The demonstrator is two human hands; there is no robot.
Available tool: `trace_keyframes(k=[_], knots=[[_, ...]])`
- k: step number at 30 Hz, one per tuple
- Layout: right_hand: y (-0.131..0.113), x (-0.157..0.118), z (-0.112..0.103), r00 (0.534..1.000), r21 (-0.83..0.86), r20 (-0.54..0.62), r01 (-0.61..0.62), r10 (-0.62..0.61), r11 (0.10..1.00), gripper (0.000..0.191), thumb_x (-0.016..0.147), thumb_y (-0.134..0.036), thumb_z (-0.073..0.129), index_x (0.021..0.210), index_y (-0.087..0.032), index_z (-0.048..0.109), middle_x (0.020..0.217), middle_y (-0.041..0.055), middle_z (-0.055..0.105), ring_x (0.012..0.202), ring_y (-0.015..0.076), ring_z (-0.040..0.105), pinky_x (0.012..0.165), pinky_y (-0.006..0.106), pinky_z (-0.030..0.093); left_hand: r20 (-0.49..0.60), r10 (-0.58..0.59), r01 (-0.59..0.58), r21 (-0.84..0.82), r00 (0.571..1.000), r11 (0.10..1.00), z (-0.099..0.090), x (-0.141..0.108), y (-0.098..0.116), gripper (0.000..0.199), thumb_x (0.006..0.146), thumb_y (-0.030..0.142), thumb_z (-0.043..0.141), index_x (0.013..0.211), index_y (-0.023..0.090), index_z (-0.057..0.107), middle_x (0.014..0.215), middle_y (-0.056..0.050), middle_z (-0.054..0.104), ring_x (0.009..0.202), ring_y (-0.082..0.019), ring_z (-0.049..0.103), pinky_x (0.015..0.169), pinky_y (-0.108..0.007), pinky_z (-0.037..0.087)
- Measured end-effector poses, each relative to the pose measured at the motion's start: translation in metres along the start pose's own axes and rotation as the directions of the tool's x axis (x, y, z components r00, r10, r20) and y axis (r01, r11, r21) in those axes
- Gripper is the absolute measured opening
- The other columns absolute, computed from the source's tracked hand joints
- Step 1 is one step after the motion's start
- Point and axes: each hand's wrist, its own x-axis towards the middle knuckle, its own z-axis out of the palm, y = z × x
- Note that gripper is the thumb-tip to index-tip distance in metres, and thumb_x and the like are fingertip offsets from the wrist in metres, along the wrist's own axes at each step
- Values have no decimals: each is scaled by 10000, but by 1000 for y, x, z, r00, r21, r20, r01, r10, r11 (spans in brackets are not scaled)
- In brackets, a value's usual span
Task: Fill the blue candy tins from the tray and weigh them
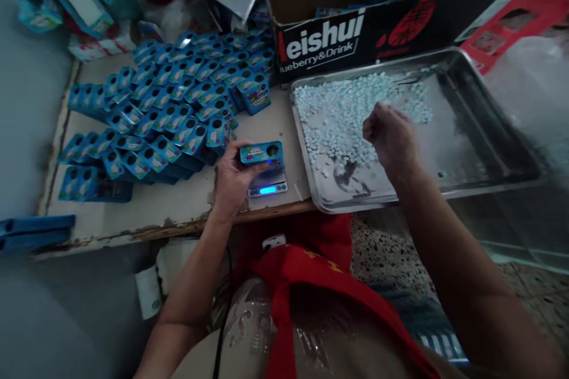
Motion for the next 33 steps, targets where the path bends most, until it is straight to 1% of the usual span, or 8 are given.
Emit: trace_keyframes(k=[6, 10, 13, 17, 21, 26, 29, 33], knots=[[7, -14, 47, 967, -262, 190, 217, -170, 940, 366, 947, -562, 835, 832, -262, 658, 803, 8, 686, 717, 164, 617, 695, 327, 521, -2, -72, 72, 13, 997, 997, -9, -9, -23, 652, 681, 522, 1067, 1156, 239, 723, 990, 1, 751, 907, -203, 746, 876, -326, 641], [-5, -10, 67, 895, -500, 312, 441, -320, 746, 204, 942, -409, 826, 880, -265, 696, 869, 32, 731, 776, 201, 657, 722, 359, 540, 57, -15, 16, -24, 998, 1000, -19, -10, -21, 727, 693, 525, 1084, 1269, 239, 747, 1236, -72, 799, 1145, -265, 790, 1037, -398, 664], [-10, -8, 79, 828, -596, 430, 559, -359, 576, 118, 981, -377, 762, 981, -265, 726, 1032, 86, 762, 886, 254, 703, 829, 430, 591, 6, 35, -35, -28, 999, 999, -34, -17, -12, 668, 739, 503, 1070, 1274, 246, 764, 1319, -97, 795, 1281, -274, 771, 1155, -415, 636], [-13, -1, 79, 781, -698, 585, 622, -219, 355, 237, 1023, -304, 652, 1215, -270, 787, 1243, 164, 745, 1212, 401, 697, 1027, 581, 574, -114, 36, -31, 47, 993, 998, -55, -32, 5, 554, 799, 491, 1036, 1232, 249, 791, 1187, -71, 829, 1175, -232, 809, 1065, -347, 669], [-12, 7, 54, 772, -745, 630, 630, -78, 220, 429, 1006, -276, 606, 1407, -256, 755, 1336, 185, 745, 1295, 451, 651, 1081, 637, 550, -200, 58, -28, 152, 978, 988, -70, -45, 15, 439, 813, 432, 1026, 1148, 248, 811, 1070, -45, 838, 1032, -197, 821, 960, -308, 684], [3, 1, 38, 629, -642, 766, 759, 131, 111, 698, 939, -336, 677, 1605, -145, 600, 1618, 250, 599, 1407, 449, 583, 1078, 551, 550, -322, 83, -12, 217, 943, 976, -75, -51, 10, 355, 837, 409, 993, 1087, 249, 799, 1013, -22, 818, 922, -167, 792, 870, -283, 676], [10, -8, 47, 663, -679, 724, 734, 191, 25, 585, 987, -287, 604, 1515, -39, 649, 1528, 331, 625, 1319, 445, 632, 935, 475, 533, -287, 82, -19, 214, 954, 977, -72, -53, 6, 348, 865, 429, 987, 1095, 261, 788, 1023, -26, 807, 939, -175, 788, 889, -301, 683], [8, -12, 57, 778, -803, 588, 595, 222, 44, 300, 978, -190, 637, 1214, -121, 809, 1178, 222, 806, 1015, 334, 744, 810, 389, 461, -197, 94, -36, 280, 976, 959, -67, -54, 9, 356, 874, 443, 984, 1100, 251, 787, 1054, -36, 807, 976, -195, 786, 972, -346, 688]])
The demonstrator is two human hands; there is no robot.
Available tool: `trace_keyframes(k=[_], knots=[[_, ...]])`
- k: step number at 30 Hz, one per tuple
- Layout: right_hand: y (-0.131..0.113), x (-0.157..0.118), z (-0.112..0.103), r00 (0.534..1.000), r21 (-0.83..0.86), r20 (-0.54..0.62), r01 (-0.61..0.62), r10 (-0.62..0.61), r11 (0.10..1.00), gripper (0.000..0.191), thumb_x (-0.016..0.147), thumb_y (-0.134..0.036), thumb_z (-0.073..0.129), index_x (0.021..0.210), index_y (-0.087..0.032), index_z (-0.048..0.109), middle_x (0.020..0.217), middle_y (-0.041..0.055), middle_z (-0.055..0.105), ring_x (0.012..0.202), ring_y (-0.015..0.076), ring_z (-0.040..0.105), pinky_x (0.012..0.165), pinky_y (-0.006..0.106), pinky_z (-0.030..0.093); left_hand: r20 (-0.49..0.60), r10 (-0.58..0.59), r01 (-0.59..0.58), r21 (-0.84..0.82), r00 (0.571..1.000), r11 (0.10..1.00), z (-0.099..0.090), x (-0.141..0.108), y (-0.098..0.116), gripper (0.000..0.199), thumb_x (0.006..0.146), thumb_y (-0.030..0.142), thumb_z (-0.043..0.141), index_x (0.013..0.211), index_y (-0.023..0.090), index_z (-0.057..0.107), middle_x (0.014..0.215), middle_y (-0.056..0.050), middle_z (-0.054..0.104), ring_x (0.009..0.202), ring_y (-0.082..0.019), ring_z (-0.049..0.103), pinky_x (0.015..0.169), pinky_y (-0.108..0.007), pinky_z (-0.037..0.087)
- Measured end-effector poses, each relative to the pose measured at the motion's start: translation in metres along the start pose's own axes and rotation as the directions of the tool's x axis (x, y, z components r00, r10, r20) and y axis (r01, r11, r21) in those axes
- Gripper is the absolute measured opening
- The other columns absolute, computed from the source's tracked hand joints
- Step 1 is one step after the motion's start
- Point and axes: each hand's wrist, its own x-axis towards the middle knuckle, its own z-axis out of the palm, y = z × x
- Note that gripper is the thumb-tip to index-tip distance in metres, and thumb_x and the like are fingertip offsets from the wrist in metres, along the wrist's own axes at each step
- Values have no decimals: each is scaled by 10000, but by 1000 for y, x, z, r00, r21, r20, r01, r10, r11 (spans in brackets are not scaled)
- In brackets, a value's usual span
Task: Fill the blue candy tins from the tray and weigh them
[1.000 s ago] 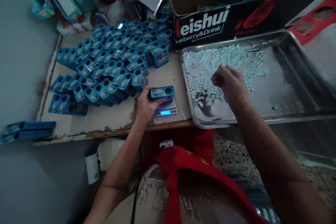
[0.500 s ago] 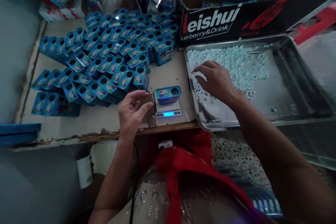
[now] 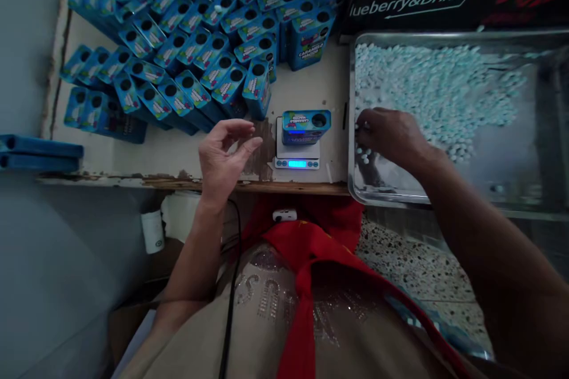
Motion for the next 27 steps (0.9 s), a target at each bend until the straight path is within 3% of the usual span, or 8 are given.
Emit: trace_keyframes(k=[3, 7, 14, 16, 20, 23, 25, 27], knots=[[3, -4, -9, 974, 244, -61, -198, 219, 949, 131, 867, -138, 749, 964, -170, 830, 844, 118, 795, 831, 261, 739, 775, 345, 470, 15, 26, -26, 48, 1000, 999, 0, 0, 4, 319, 888, 428, 971, 1073, 241, 791, 1058, -37, 814, 977, -199, 781, 990, -359, 683], [8, -20, -21, 864, 654, -11, -375, 504, 657, 139, 789, -80, 719, 827, -193, 792, 593, 18, 645, 587, 180, 596, 635, 318, 452, 14, 5, -6, 55, 1000, 998, -4, 0, 5, 293, 883, 404, 970, 1048, 245, 788, 1040, -31, 812, 970, -199, 776, 989, -360, 680], [11, -31, -18, 839, 789, 63, -373, 540, 489, 72, 801, -125, 775, 807, -194, 796, 658, 23, 662, 600, 142, 510, 602, 306, 431, 38, 8, -7, -28, 999, 1000, 8, 1, -2, 344, 879, 415, 971, 1110, 247, 778, 1062, -36, 793, 1003, -206, 787, 977, -357, 686], [14, -29, -17, 858, 771, 42, -354, 512, 530, 88, 807, -118, 771, 815, -198, 805, 655, 31, 671, 602, 158, 538, 632, 328, 464, 45, 1, 1, -58, 999, 998, 21, 2, -10, 456, 845, 430, 1001, 1196, 264, 764, 1127, -43, 790, 1077, -226, 793, 1003, -374, 685], [15, -28, -21, 939, 479, -152, -202, 307, 854, 56, 817, -186, 895, 844, -208, 852, 902, 101, 809, 773, 225, 684, 831, 407, 516, 83, 12, -7, -64, 997, 998, 53, 8, -28, 652, 773, 429, 1059, 1306, 274, 718, 1241, -65, 780, 1196, -270, 780, 1044, -408, 661], [7, -26, -19, 926, 461, -319, -36, 203, 887, 105, 892, -310, 898, 926, -217, 862, 1128, 134, 832, 931, 250, 737, 915, 410, 524, 203, 65, -58, -38, 977, 998, 72, 19, -25, 502, 840, 373, 1012, 1239, 249, 734, 1165, -60, 790, 1116, -270, 780, 1037, -420, 641], [-2, -20, -13, 920, 688, -282, -4, 273, 726, 139, 955, -359, 832, 979, -222, 832, 1017, 98, 818, 852, 213, 733, 813, 359, 538, 276, 158, -174, 33, 948, 984, 81, 30, -10, 399, 896, 313, 954, 1236, 252, 754, 1169, -63, 793, 1123, -285, 762, 1051, -445, 624], [-9, -8, -4, 940, 908, -134, -11, 315, 418, 256, 1004, -487, 786, 1008, -231, 779, 868, 45, 767, 709, 174, 692, 662, 305, 511, 347, 324, -381, 108, 880, 918, 90, 45, 14, 327, 960, 233, 858, 1274, 274, 776, 1247, -77, 788, 1194, -313, 728, 1095, -489, 594]])
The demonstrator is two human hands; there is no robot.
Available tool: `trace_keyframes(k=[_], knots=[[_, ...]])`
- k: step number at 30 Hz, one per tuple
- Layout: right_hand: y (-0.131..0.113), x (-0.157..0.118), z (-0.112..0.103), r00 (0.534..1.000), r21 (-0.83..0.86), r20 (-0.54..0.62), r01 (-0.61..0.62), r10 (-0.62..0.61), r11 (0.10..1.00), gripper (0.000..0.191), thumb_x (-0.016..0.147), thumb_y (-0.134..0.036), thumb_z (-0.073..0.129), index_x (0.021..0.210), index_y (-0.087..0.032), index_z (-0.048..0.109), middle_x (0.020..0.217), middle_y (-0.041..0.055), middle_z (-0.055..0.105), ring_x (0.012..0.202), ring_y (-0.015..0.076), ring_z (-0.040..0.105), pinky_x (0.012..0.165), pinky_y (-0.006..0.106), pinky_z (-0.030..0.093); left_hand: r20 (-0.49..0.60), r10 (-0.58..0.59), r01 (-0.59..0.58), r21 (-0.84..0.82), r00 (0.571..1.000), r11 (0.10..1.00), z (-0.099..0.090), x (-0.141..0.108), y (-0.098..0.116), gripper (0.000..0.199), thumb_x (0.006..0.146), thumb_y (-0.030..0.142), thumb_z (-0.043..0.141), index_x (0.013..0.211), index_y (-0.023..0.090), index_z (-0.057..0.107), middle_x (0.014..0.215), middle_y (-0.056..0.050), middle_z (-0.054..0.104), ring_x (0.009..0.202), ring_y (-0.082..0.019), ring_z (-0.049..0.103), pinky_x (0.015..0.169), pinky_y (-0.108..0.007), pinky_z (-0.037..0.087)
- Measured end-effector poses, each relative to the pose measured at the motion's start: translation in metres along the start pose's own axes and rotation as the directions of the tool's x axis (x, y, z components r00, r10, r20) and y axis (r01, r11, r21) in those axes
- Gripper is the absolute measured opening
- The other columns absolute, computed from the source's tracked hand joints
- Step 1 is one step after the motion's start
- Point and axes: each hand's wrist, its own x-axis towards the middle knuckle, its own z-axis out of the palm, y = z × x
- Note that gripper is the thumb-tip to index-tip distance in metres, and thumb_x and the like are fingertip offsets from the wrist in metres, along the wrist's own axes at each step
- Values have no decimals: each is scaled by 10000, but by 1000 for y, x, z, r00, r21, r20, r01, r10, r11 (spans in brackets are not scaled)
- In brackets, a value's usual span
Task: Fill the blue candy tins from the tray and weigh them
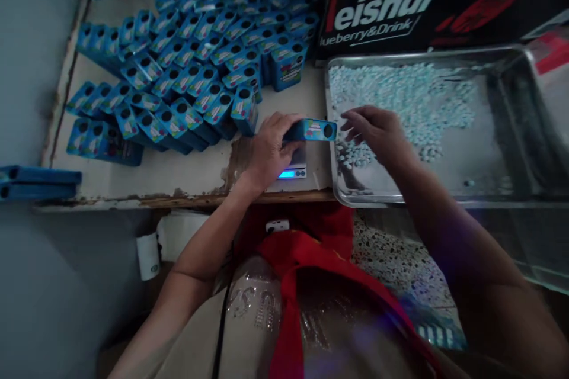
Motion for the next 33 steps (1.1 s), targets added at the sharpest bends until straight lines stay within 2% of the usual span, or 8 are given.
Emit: trace_keyframes(k=[3, 5, 9, 14, 20, 25, 29, 33], knots=[[8, 16, 12, 970, 388, 140, -239, 199, 890, 488, 1011, -721, 726, 960, -238, 687, 747, 5, 697, 585, 147, 617, 535, 271, 451, 39, 236, -239, 108, 971, 965, 3, 34, 22, 309, 1037, 169, 710, 1291, 318, 802, 1321, -83, 774, 1293, -343, 675, 1224, -565, 504], [10, 23, 12, 915, 501, 283, -398, 289, 768, 564, 1014, -793, 673, 910, -240, 636, 728, 17, 703, 575, 150, 603, 515, 267, 442, 26, 253, -255, 100, 967, 962, 11, 50, 27, 304, 1034, 184, 718, 1272, 350, 809, 1308, -71, 776, 1306, -351, 664, 1309, -605, 417], [6, 26, 5, 854, 623, 423, -517, 302, 587, 534, 1075, -739, 591, 887, -240, 628, 796, 66, 754, 597, 165, 599, 518, 266, 479, -37, 109, -107, 66, 993, 992, 29, 60, 10, 234, 980, 287, 811, 1208, 341, 808, 1243, -69, 776, 1240, -355, 676, 1262, -571, 450], [9, 26, 1, 850, 721, 410, -524, 332, 452, 203, 1062, -339, 585, 952, -218, 706, 813, 64, 718, 630, 141, 567, 525, 215, 506, -199, -94, 79, -83, 975, 993, 44, 54, -20, 440, 894, 508, 940, 1211, 271, 749, 1234, -82, 771, 1223, -318, 708, 1155, -468, 556], [19, 29, -6, 949, 746, 204, -308, 239, 590, 175, 843, -144, 722, 989, -242, 732, 938, 58, 749, 662, 133, 570, 522, 213, 530, -162, -290, 217, -361, 943, 907, 45, 43, -22, 621, 788, 557, 1013, 1211, 246, 681, 1135, -45, 778, 1048, -233, 782, 992, -362, 638], [2, 18, -7, 990, 665, 134, -119, 39, 737, 228, 919, -405, 851, 1015, -227, 746, 772, -17, 646, 546, 75, 380, 454, 196, 296, -37, -384, 327, -455, 923, 829, 15, 7, -5, 571, 771, 511, 1018, 1134, 226, 682, 1100, -41, 805, 1011, -220, 795, 954, -340, 658], [-33, 7, 9, 963, 501, 240, -15, -122, 865, 405, 900, -592, 865, 937, -222, 705, 624, -62, 490, 529, 91, 323, 485, 246, 203, 3, -416, 371, -459, 909, 807, -10, -23, -9, 624, 715, 505, 1054, 1152, 219, 713, 1086, -37, 806, 1011, -226, 783, 963, -346, 655], [-74, 0, 30, 859, 173, 392, 283, -329, 943, 319, 996, -514, 787, 957, -200, 749, 641, -45, 520, 600, 115, 418, 592, 282, 298, 11, -408, 354, -517, 913, 779, -13, -36, -26, 666, 680, 559, 1069, 1136, 215, 726, 1056, -32, 788, 1004, -235, 769, 962, -368, 664]])
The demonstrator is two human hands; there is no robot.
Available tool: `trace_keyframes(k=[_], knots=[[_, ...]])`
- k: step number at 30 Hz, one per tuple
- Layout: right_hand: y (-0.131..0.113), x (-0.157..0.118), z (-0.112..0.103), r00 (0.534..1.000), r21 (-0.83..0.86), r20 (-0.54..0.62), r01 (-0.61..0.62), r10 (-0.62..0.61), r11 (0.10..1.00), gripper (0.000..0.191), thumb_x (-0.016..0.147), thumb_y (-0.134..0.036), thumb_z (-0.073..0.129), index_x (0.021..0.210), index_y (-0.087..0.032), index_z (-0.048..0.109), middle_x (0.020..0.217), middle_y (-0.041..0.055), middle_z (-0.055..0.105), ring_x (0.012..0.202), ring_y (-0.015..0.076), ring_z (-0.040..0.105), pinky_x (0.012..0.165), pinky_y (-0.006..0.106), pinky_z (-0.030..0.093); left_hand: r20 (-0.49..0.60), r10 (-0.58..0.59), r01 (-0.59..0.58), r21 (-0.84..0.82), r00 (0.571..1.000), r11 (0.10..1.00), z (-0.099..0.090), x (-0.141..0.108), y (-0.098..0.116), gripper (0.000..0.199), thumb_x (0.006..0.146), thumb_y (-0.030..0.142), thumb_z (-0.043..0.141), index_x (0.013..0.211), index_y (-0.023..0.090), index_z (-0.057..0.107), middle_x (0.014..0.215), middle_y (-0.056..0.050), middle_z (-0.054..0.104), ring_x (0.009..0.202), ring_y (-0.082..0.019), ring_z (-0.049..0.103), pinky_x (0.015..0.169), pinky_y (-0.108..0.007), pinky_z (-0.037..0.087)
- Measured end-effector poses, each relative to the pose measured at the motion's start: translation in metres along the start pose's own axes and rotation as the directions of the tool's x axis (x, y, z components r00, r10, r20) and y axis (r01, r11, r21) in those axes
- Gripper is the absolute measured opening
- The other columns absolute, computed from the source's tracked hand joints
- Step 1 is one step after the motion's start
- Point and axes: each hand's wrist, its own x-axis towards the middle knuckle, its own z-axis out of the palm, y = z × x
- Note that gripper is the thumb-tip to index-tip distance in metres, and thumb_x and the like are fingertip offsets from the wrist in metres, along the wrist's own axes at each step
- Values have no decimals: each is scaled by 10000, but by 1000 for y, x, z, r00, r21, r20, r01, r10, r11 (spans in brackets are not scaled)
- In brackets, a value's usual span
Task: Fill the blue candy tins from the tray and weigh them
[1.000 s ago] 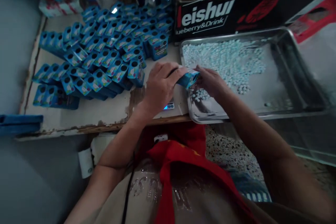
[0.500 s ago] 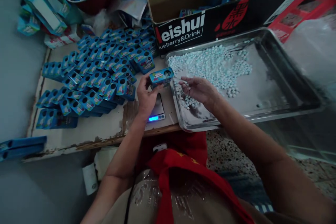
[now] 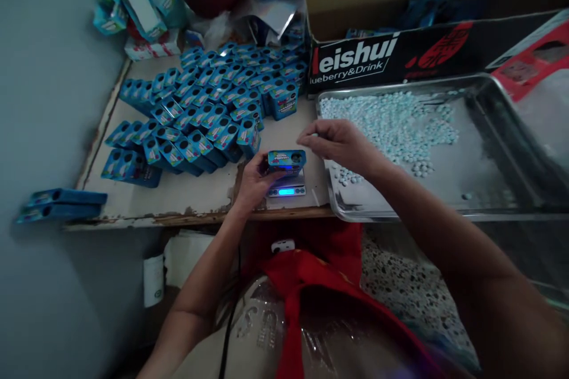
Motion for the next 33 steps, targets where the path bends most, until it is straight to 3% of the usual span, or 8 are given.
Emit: trace_keyframes(k=[6, 13, 18, 20, 23, 27, 30, 33], knots=[[-13, 15, 22, 992, -514, 109, 9, 55, 858, 66, 966, -253, 793, 972, -208, 841, 681, -26, 633, 663, 141, 529, 689, 307, 335, 11, 73, -73, -18, 997, 997, -9, -7, -18, 841, 691, 575, 1081, 1363, 245, 697, 1256, -92, 783, 1242, -307, 773, 1127, -464, 646], [-10, 4, 13, 982, -301, -179, -108, 54, 947, 204, 853, -382, 917, 957, -222, 843, 620, -51, 532, 606, 128, 413, 629, 314, 295, -17, 339, -305, 396, 940, 866, -42, -19, 21, 712, 864, 581, 984, 1429, 258, 694, 1372, -121, 787, 1325, -315, 756, 1211, -496, 598], [21, -6, -24, 838, 25, -491, -258, 237, 966, 251, 873, -464, 784, 845, -224, 714, 630, -43, 476, 578, 132, 368, 597, 335, 252, 297, 360, -454, 725, 884, 518, 2, -5, 60, 777, 849, 439, 1024, 1510, 236, 671, 1514, -141, 735, 1453, -363, 678, 1305, -540, 522], [42, -10, -38, 778, -188, -578, -419, 245, 888, 203, 872, -420, 762, 839, -224, 720, 656, -4, 555, 613, 165, 464, 638, 357, 338, 408, 218, -462, 787, 887, 409, 26, 0, 66, 532, 948, 349, 942, 1423, 245, 726, 1415, -123, 780, 1364, -329, 735, 1191, -468, 603], [69, -16, -50, 855, -629, -513, -440, 84, 641, 238, 926, -434, 671, 961, -239, 803, 1047, 169, 814, 1009, 340, 743, 916, 496, 533, 412, 143, -435, 827, 900, 357, 30, -4, 75, 302, 1047, 257, 815, 1338, 296, 748, 1330, -78, 807, 1278, -277, 773, 1055, -410, 654], [79, -8, -38, 914, -847, -251, -49, -318, 529, 431, 1012, -529, 554, 1266, -291, 809, 1492, 203, 761, 1414, 412, 709, 1205, 583, 508, 220, 400, -387, 829, 890, 404, -64, -20, 117, 400, 1116, 371, 725, 1497, 288, 637, 1448, -103, 757, 1398, -267, 708, 1193, -451, 594], [72, 21, -5, 900, -852, -135, 108, -414, 512, 492, 1009, -564, 601, 1404, -311, 751, 1254, 186, 832, 1183, 406, 798, 1031, 544, 626, 102, 555, -304, 909, 826, 286, -189, -30, 161, 476, 1107, 442, 744, 1526, 254, 618, 1475, -104, 729, 1398, -285, 674, 1213, -501, 552], [63, 56, 37, 897, -834, 14, 254, -442, 489, 565, 1025, -567, 587, 1491, -266, 695, 1240, 193, 812, 1180, 409, 795, 975, 532, 660, -130, 464, -15, 955, 876, 295, -315, -38, 184, 493, 1001, 442, 866, 1405, 218, 696, 1400, -90, 752, 1341, -278, 647, 1240, -522, 504]])
